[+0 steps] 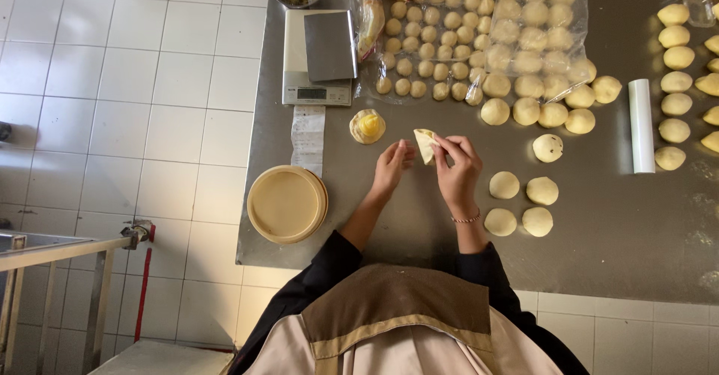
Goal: The person prepares bread dough by filling small portions of dough with a yellow filling, rolling them into spheres, placing them into paper liners, and arranging the liners on a large metal baking tray before sliding the tray into a rack.
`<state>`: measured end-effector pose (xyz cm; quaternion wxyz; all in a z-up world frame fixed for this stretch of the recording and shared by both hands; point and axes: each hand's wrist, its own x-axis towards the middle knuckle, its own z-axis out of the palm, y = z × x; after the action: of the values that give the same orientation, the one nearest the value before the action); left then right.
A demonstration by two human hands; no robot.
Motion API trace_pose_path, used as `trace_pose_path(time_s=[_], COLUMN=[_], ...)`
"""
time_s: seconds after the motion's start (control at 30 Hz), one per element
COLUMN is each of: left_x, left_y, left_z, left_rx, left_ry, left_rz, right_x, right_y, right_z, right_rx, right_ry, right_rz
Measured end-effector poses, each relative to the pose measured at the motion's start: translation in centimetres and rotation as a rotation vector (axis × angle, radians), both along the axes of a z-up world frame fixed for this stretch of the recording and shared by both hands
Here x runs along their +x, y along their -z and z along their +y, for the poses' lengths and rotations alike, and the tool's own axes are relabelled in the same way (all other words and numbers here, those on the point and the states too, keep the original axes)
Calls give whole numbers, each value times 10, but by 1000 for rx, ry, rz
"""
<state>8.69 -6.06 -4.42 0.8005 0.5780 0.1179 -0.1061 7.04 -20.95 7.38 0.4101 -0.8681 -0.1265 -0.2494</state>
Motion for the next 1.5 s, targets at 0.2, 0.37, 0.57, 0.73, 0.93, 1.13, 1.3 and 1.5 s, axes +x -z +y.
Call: trace_pose_path(time_s=[0.2,0.37,0.57,0.73,0.93,1.13,1.3,1.5], left_x=[-16,-30,-20,-19,-29,-46,-55,-55], left_y=[25,8,-21,-32,-65,-73,-70,-71], left_z=[22,20,28,28,30,30,35,40], left_rx=[-52,220,768,847,770,915,948,817], left_ry=[160,121,-44,-155,17,-4,20,106], left_rz=[201,-22,-284,-453,-465,-736,-850,-811], right_x=[-45,-72,-72,-69,-51,-27,-17,-19], right_y=[25,45,61,55,41,49,35,27], right_z=[-3,0,5,8,4,1,-2,-3], right_rx=[-160,-52,-152,-149,-272,-35,-200,-195], right_ry=[-77,-160,-149,-175,-132,-217,-290,-326], right_rz=[172,221,168,239,195,277,184,264])
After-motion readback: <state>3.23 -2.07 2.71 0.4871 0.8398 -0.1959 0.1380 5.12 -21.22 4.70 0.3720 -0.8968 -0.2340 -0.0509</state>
